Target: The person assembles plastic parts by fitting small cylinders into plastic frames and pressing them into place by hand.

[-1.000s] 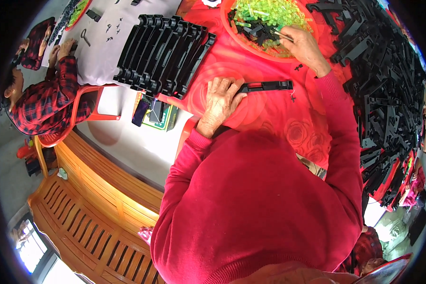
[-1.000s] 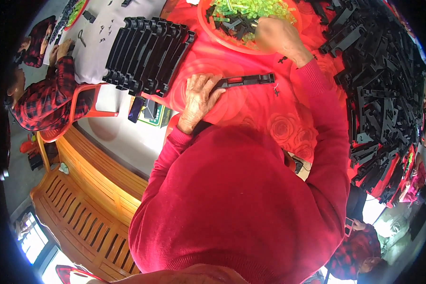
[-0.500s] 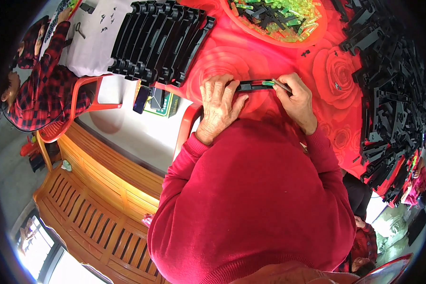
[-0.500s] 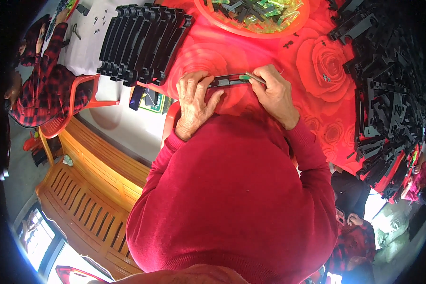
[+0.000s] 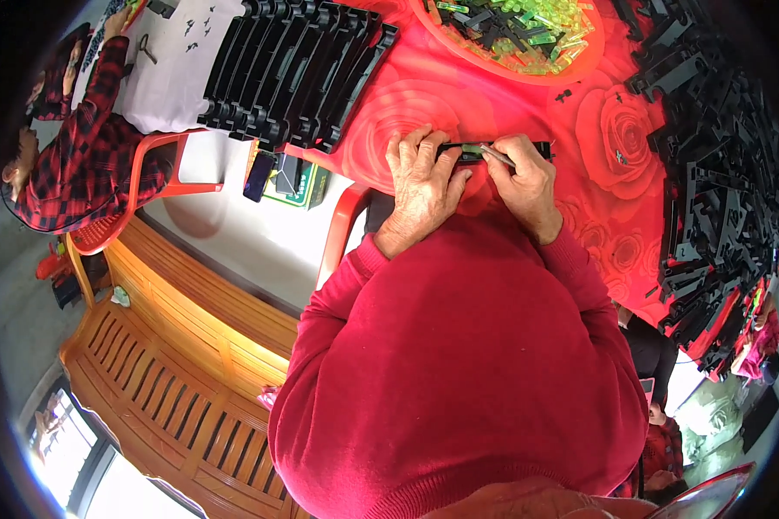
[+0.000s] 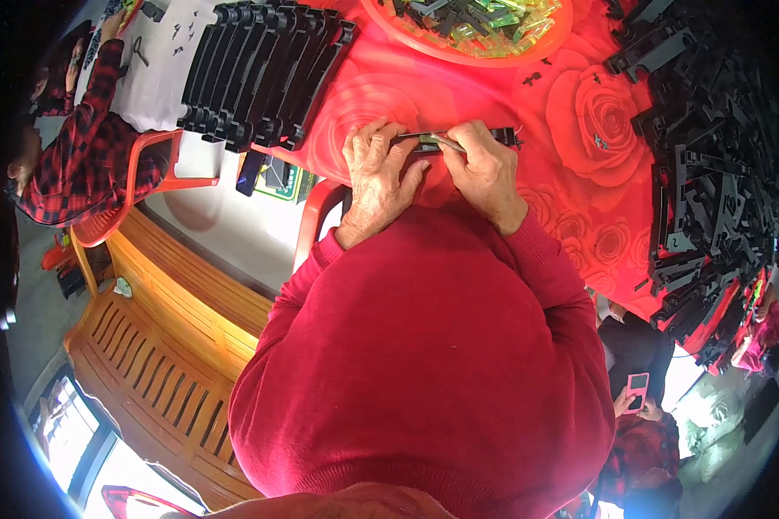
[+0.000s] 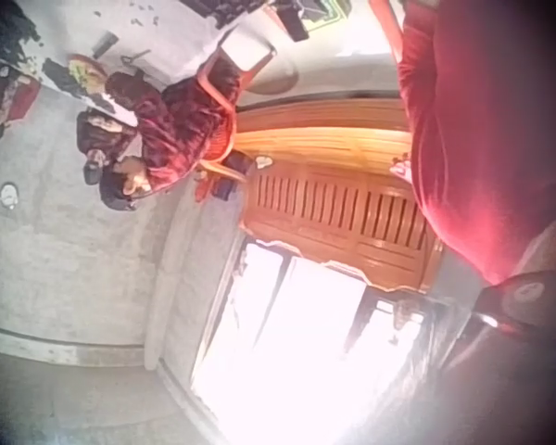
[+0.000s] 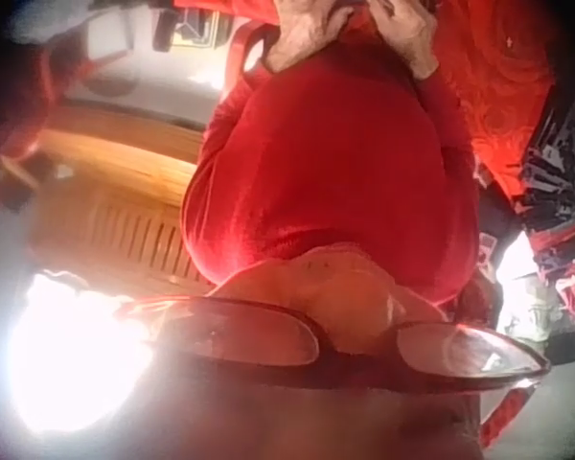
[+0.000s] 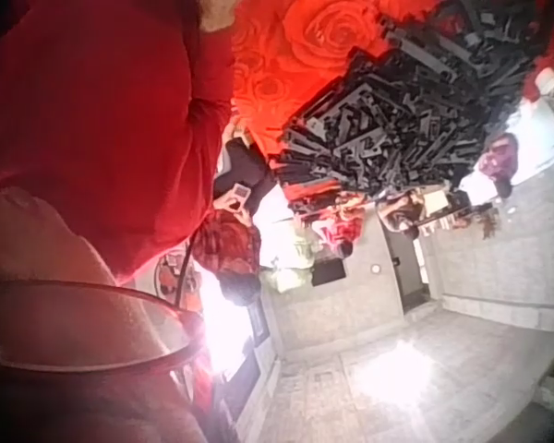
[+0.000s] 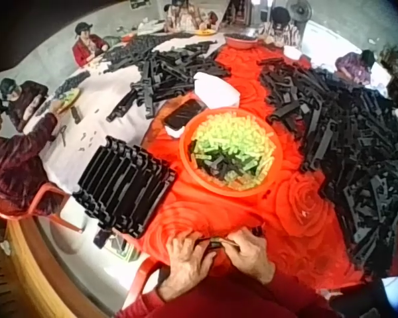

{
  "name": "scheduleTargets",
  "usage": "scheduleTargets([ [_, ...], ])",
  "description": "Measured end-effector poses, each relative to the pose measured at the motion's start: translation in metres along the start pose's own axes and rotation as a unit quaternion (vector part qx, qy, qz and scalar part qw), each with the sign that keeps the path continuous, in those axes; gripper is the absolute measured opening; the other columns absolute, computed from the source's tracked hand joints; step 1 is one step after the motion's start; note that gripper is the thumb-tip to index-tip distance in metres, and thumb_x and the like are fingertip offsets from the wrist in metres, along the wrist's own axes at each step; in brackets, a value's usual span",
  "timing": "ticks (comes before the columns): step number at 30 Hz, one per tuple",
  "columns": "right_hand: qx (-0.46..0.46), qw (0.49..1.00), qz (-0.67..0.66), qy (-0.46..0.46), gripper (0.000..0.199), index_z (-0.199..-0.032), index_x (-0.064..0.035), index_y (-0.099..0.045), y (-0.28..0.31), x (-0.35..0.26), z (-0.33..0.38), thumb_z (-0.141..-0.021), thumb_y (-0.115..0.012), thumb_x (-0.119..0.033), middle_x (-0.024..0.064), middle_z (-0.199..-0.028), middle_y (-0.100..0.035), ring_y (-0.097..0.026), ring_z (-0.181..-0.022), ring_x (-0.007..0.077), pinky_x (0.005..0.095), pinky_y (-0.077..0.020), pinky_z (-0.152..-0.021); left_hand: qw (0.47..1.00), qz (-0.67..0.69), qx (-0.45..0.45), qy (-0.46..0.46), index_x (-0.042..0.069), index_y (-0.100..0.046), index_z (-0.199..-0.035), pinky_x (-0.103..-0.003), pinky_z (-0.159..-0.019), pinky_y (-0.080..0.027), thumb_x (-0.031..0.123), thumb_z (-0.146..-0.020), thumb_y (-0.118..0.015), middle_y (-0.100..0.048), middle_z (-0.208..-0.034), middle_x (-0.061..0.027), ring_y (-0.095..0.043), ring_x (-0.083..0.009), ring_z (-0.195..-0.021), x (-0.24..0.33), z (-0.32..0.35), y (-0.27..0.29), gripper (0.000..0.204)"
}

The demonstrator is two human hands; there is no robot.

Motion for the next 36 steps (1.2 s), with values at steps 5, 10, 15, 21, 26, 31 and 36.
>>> scheduleTargets([
  [5, 0.012, 1.0, 0.006, -0.02, 0.013, -0.087, -0.0028, -0.059, 0.0, -0.003, 0.004, -0.077, -0.068, -0.001, 0.0105, -0.08, -0.06, -0.062, -0.065, 0.0274, 0.0362, -0.048, -0.054, 1.0, 0.005, 0.002, 0.003, 0.004, -0.066, -0.098, -0.053, -0.099, -0.03, 0.017, -0.066, -0.077, -0.057, -0.113, -0.0104, -0.047, -0.0328, -0.116, 0.001, 0.0, -0.003, 0.037],
  [10, 0.024, 0.999, 0.034, -0.034, 0.011, -0.091, -0.0039, -0.063, 0.003, -0.006, 0.01, -0.08, -0.065, -0.006, 0.0102, -0.087, -0.059, -0.062, -0.068, 0.027, 0.0372, -0.049, -0.056, 1.0, 0.0, -0.001, 0.004, 0.003, -0.066, -0.098, -0.054, -0.1, -0.03, 0.018, -0.066, -0.077, -0.057, -0.113, -0.01, -0.047, -0.0326, -0.117, 0.002, 0.001, -0.004, 0.037],
  [15, -0.01, 0.995, 0.069, -0.07, 0.014, -0.094, -0.0051, -0.066, 0.005, -0.008, 0.011, -0.081, -0.065, -0.011, 0.0094, -0.088, -0.057, -0.062, -0.07, 0.0265, 0.0378, -0.0497, -0.057, 1.0, -0.015, -0.003, -0.004, 0.005, -0.066, -0.099, -0.054, -0.1, -0.029, 0.018, -0.067, -0.076, -0.056, -0.114, -0.0094, -0.046, -0.032, -0.118, 0.002, 0.001, -0.004, 0.036],
  [21, -0.057, 0.992, 0.105, -0.039, 0.016, -0.095, -0.0038, -0.065, 0.004, -0.006, 0.01, -0.081, -0.063, -0.012, 0.0094, -0.087, -0.055, -0.061, -0.064, 0.0279, 0.0392, -0.0496, -0.054, 0.997, -0.065, -0.023, -0.024, 0.007, -0.064, -0.103, -0.056, -0.102, -0.026, 0.019, -0.069, -0.074, -0.052, -0.116, -0.0103, -0.046, -0.0309, -0.116, 0.004, 0.002, -0.004, 0.038],
  [26, -0.045, 0.989, 0.14, -0.001, 0.017, -0.095, -0.0026, -0.063, 0.001, -0.004, 0.013, -0.081, -0.064, -0.012, 0.01, -0.084, -0.053, -0.06, -0.061, 0.0286, 0.0392, -0.0491, -0.052, 0.991, -0.115, -0.032, -0.063, 0.006, -0.062, -0.103, -0.061, -0.101, -0.025, 0.021, -0.075, -0.068, -0.051, -0.114, -0.015, -0.047, -0.0321, -0.112, 0.004, 0.003, -0.011, 0.032],
  [31, -0.011, 0.996, 0.088, 0.0, 0.017, -0.096, -0.0053, -0.063, 0.012, -0.002, 0.008, -0.081, -0.065, -0.014, 0.0094, -0.083, -0.054, -0.061, -0.063, 0.0288, 0.0393, -0.0498, -0.053, 0.992, -0.104, -0.024, -0.062, 0.01, -0.062, -0.108, -0.057, -0.102, -0.027, 0.018, -0.072, -0.072, -0.05, -0.115, -0.0118, -0.048, -0.0293, -0.112, 0.002, 0.004, -0.007, 0.038],
  [36, -0.072, 0.991, 0.108, -0.016, 0.021, -0.101, -0.011, -0.065, 0.018, -0.006, 0.005, -0.081, -0.065, -0.013, 0.0072, -0.08, -0.06, -0.062, -0.062, 0.0288, 0.0396, -0.0505, -0.053, 0.992, -0.095, -0.033, -0.073, 0.013, -0.065, -0.104, -0.053, -0.097, -0.033, 0.019, -0.072, -0.073, -0.051, -0.113, -0.012, -0.05, -0.0297, -0.105, 0.0, 0.0, -0.006, 0.033],
])
Point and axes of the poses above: each hand's wrist, its own z-axis away from the middle knuckle, its own y-axis out of the back of the hand, x = y × z, the point moved 3 cm from there along -z, towards the middle knuckle
